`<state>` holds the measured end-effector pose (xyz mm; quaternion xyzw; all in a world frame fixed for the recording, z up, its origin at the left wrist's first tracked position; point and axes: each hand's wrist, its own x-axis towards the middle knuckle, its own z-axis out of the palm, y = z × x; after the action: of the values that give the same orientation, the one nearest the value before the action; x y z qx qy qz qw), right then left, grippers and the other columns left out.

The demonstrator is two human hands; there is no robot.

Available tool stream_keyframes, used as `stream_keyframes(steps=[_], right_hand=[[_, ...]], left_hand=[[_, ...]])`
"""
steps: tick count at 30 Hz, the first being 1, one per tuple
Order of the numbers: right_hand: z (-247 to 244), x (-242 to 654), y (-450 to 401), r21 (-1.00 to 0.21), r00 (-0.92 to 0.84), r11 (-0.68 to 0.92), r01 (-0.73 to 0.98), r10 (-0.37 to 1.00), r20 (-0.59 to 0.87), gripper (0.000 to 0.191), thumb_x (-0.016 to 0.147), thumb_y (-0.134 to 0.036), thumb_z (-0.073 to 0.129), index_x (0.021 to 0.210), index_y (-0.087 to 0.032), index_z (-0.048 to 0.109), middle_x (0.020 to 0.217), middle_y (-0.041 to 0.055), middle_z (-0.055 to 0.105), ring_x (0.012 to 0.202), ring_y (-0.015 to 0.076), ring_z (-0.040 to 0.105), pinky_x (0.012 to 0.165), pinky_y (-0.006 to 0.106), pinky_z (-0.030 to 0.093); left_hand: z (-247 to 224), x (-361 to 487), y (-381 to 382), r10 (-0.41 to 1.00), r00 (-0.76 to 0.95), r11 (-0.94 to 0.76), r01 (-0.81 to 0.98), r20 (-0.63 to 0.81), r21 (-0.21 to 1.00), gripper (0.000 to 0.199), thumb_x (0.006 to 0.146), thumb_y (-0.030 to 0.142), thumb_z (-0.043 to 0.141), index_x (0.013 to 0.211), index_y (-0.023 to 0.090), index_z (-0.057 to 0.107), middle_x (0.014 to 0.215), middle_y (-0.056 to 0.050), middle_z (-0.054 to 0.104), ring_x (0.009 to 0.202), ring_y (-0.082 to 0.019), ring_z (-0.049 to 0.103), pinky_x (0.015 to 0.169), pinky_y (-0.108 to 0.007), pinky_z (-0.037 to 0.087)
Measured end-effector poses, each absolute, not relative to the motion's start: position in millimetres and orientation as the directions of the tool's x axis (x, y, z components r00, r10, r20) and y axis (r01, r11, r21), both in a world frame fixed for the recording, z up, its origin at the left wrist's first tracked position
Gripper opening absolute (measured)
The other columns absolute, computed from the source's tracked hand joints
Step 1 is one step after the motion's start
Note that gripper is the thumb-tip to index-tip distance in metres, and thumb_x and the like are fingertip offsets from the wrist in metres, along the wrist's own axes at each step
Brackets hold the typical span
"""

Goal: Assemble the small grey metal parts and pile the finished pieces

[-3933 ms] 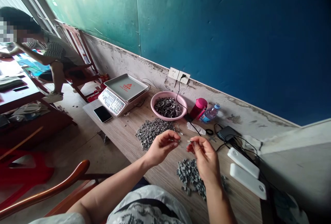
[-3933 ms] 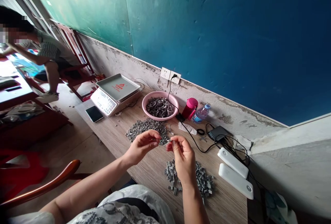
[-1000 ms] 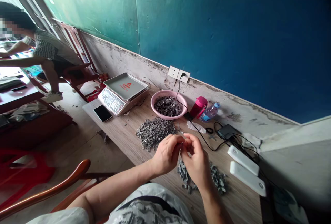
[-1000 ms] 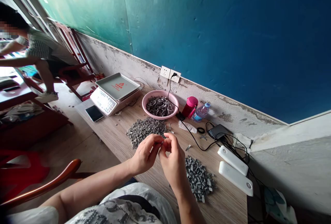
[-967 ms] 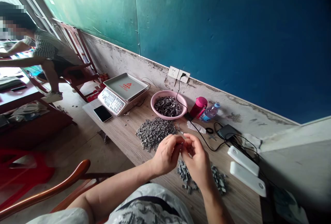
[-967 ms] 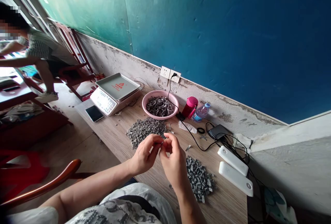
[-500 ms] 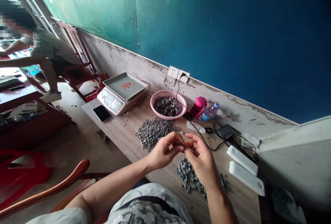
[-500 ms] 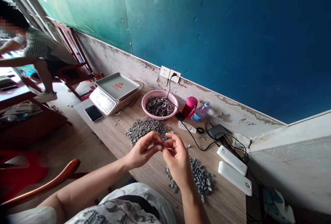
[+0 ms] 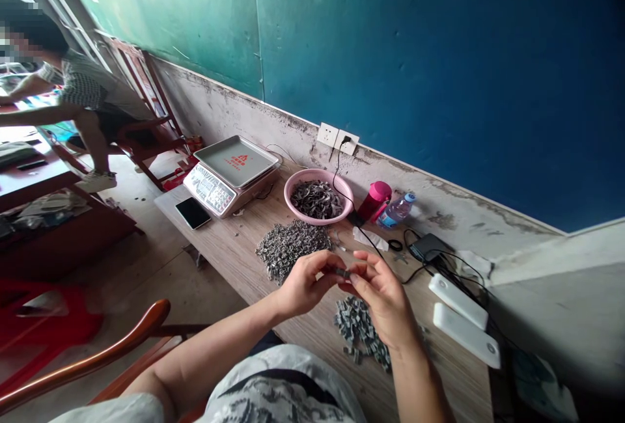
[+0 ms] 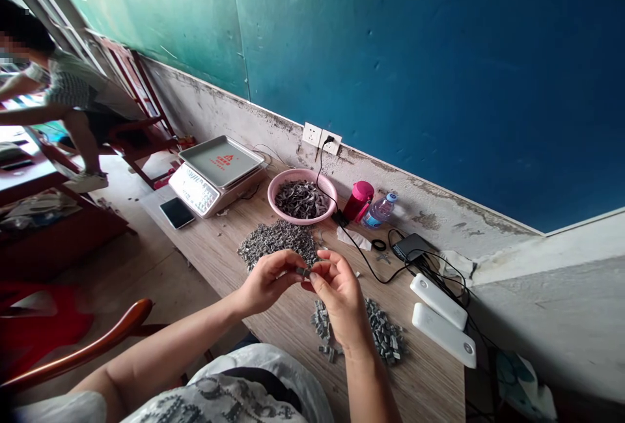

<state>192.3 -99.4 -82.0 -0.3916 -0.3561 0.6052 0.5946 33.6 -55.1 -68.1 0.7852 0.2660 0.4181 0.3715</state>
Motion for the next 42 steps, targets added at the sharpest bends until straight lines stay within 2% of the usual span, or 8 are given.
stream_keyframes(steps=[11,16,20,26,30,34,38,42], right_hand=[[-113.8,177.8,-103.8,-0.865,0.086,-0.123,-0.487,0.978,-0.188,0.041,0.066,-0.030,0.079,0.098,-0.019,0.057,0.080,-0.0002,0.061,0.074,0.0117,0.058,0.070,0.024,0.050],[-147.6,174.3,-107.5,-0.843,0.058,-0.178,-0.508,0.969,-0.240,0.037,0.065,-0.029,0.077,0.094,-0.018,0.057,0.084,0.0007,0.060,0.079,0.0131,0.057,0.075,0.026,0.049],[-184.7,167.1,-109.0,-0.938,0.227,-0.094,-0.333,0.958,-0.177,0.025,0.066,-0.029,0.068,0.084,-0.017,0.055,0.077,0.0002,0.057,0.072,0.0127,0.054,0.069,0.024,0.046],[-228.6,160.2,-111.2,-0.977,0.267,-0.179,-0.112,0.942,-0.204,0.022,0.068,-0.032,0.060,0.083,-0.016,0.057,0.075,0.0026,0.059,0.068,0.0149,0.054,0.065,0.025,0.045],[-249.5,193.9,-114.9,-0.963,0.224,-0.236,0.127,0.953,-0.203,0.023,0.070,-0.032,0.055,0.083,-0.015,0.063,0.074,0.0046,0.064,0.068,0.0178,0.058,0.066,0.028,0.046],[-270.1,252.7,-106.4,-0.886,0.248,-0.261,0.384,0.953,-0.174,0.016,0.065,-0.029,0.056,0.072,-0.018,0.066,0.063,0.0040,0.061,0.062,0.0208,0.057,0.067,0.033,0.045],[-292.4,286.4,-78.7,-0.783,0.365,-0.239,0.574,0.931,-0.017,0.027,0.070,-0.017,0.047,0.089,-0.015,0.066,0.093,0.0137,0.061,0.091,0.0273,0.055,0.087,0.041,0.039],[-314.3,290.4,-50.5,-0.728,0.321,-0.175,0.663,0.945,0.065,0.032,0.070,-0.007,0.045,0.090,-0.017,0.067,0.108,0.0127,0.058,0.104,0.0257,0.052,0.092,0.036,0.037]], left_hand=[[-94.2,27.9,-55.8,0.622,0.641,-0.733,0.274,0.450,0.623,0.018,0.090,0.021,0.047,0.098,0.012,0.060,0.085,-0.010,0.062,0.077,-0.014,0.056,0.071,-0.024,0.046],[-116.3,23.3,-59.6,0.647,0.658,-0.693,0.297,0.385,0.657,0.019,0.090,0.023,0.048,0.097,0.012,0.062,0.084,-0.009,0.064,0.077,-0.014,0.058,0.072,-0.023,0.046],[-145.8,23.3,-62.0,0.778,0.574,-0.533,0.388,0.255,0.752,0.015,0.086,0.026,0.056,0.087,0.012,0.064,0.078,-0.005,0.066,0.070,-0.011,0.058,0.067,-0.019,0.044],[-198.2,23.7,-68.6,0.863,0.503,-0.358,0.553,0.041,0.753,0.008,0.080,0.020,0.062,0.083,0.013,0.064,0.070,0.000,0.065,0.059,-0.008,0.055,0.056,-0.016,0.041],[-229.6,9.5,-62.2,0.867,0.498,-0.357,0.637,-0.011,0.683,0.015,0.078,0.015,0.063,0.093,0.015,0.061,0.080,-0.001,0.064,0.068,-0.009,0.058,0.065,-0.017,0.045],[-255.5,-17.4,-44.4,0.917,0.398,-0.321,0.787,-0.035,0.527,0.019,0.081,0.011,0.054,0.100,0.014,0.057,0.102,-0.010,0.056,0.091,-0.018,0.055,0.081,-0.030,0.046],[-272.4,-31.7,-30.4,0.902,0.425,-0.363,0.840,-0.074,0.403,0.024,0.085,0.009,0.044,0.106,0.014,0.055,0.111,-0.013,0.050,0.097,-0.020,0.050,0.083,-0.032,0.044],[-279.2,-29.1,-22.6,0.877,0.468,-0.414,0.851,-0.110,0.324,0.027,0.091,0.011,0.031,0.099,0.012,0.056,0.105,-0.013,0.051,0.094,-0.021,0.048,0.081,-0.031,0.042]])
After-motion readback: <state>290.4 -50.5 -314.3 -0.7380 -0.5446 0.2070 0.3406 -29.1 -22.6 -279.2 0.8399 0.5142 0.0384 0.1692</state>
